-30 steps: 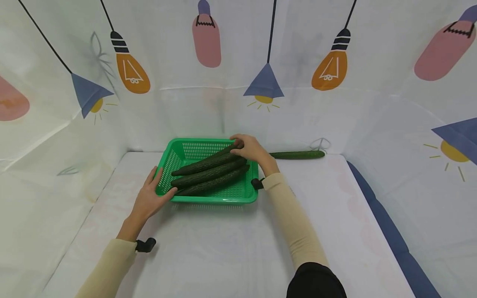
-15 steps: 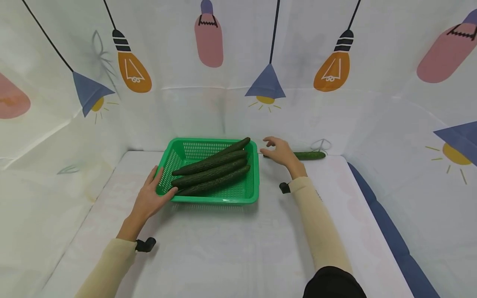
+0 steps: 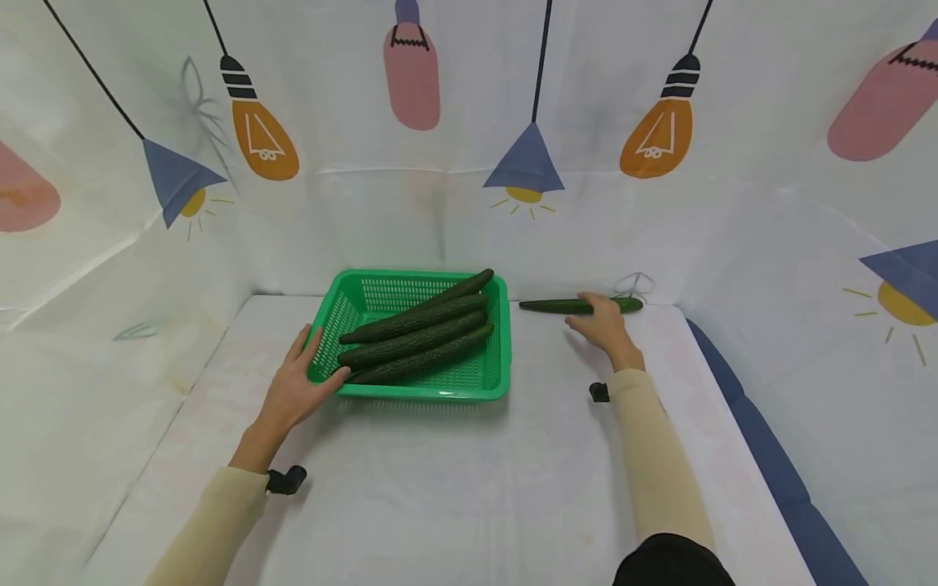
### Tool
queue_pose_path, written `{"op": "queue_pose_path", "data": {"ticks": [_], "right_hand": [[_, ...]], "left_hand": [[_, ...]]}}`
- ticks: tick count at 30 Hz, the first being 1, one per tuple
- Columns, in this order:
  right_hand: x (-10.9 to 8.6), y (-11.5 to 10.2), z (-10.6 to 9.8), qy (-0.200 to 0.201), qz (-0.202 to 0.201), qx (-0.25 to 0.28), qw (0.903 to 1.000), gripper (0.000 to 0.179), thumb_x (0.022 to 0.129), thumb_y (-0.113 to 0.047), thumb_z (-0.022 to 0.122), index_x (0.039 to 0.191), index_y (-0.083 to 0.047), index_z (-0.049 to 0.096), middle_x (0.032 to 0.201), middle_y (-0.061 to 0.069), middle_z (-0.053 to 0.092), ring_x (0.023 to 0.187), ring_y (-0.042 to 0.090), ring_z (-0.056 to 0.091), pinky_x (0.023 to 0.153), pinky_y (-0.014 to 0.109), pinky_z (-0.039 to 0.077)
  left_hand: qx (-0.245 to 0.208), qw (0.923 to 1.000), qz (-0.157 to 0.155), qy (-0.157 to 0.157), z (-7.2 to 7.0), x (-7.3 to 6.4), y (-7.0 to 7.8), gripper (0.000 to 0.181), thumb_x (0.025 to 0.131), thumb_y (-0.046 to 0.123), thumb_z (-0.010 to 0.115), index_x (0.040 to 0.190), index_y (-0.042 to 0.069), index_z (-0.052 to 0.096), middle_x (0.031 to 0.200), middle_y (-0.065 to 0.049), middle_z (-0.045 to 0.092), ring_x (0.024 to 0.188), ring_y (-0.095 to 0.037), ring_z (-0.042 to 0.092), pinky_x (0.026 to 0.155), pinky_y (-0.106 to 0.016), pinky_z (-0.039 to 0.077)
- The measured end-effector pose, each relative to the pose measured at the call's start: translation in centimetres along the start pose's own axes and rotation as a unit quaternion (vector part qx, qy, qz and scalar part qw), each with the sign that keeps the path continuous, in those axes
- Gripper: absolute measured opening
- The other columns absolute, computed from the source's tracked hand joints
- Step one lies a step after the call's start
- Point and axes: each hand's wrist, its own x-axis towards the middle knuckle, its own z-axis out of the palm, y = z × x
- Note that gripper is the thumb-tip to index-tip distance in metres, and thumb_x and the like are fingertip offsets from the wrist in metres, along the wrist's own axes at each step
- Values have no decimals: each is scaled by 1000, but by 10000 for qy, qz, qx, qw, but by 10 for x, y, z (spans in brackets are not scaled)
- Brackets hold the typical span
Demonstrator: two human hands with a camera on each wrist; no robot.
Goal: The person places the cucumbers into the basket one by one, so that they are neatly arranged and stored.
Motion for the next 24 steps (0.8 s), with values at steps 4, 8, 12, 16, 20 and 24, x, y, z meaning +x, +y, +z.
{"op": "queue_pose_path", "data": {"ticks": [4,8,12,16,20,24], "right_hand": [[-2,12,-3,-86,86,-45,9999,76,99,-29,68,158,3,33,162,33,28,150,53,23,119,68,24],[-3,21,-4,-243,171,-180,9994,81,98,-30,69,159,3,28,162,34,26,150,54,23,119,69,24],[-4,20,-6,-115,120,-363,9992,76,99,-28,68,157,6,32,158,35,34,147,54,29,117,68,27],[-4,17,-10,0,72,-526,9986,70,100,-24,64,155,8,34,155,36,37,144,55,32,116,68,29],[-2,17,-12,-188,82,-613,9979,72,100,-25,64,156,7,31,158,37,31,146,57,26,116,71,26],[0,19,-14,-442,182,-704,9964,76,100,-30,64,159,3,28,161,35,27,148,60,16,113,78,22]], "left_hand": [[25,10000,-13,-21,0,0,0,99,92,64,64,167,19,17,174,-11,12,150,-48,33,103,-71,43],[37,10000,-46,-69,0,0,0,99,92,64,63,167,20,16,174,-9,10,151,-48,32,105,-71,42],[57,9999,-73,-73,-1,0,1,99,92,65,63,167,20,16,175,-8,9,150,-48,33,105,-71,42],[70,9999,-68,-47,-1,0,1,99,92,65,63,167,20,16,175,-7,9,150,-48,33,104,-71,43],[72,9999,-58,-40,-1,1,1,99,92,65,63,167,20,16,174,-8,10,150,-47,33,104,-70,43],[23,10000,-46,-17,1,0,2,99,92,64,64,167,20,18,174,-8,11,150,-47,34,103,-70,44]]}}
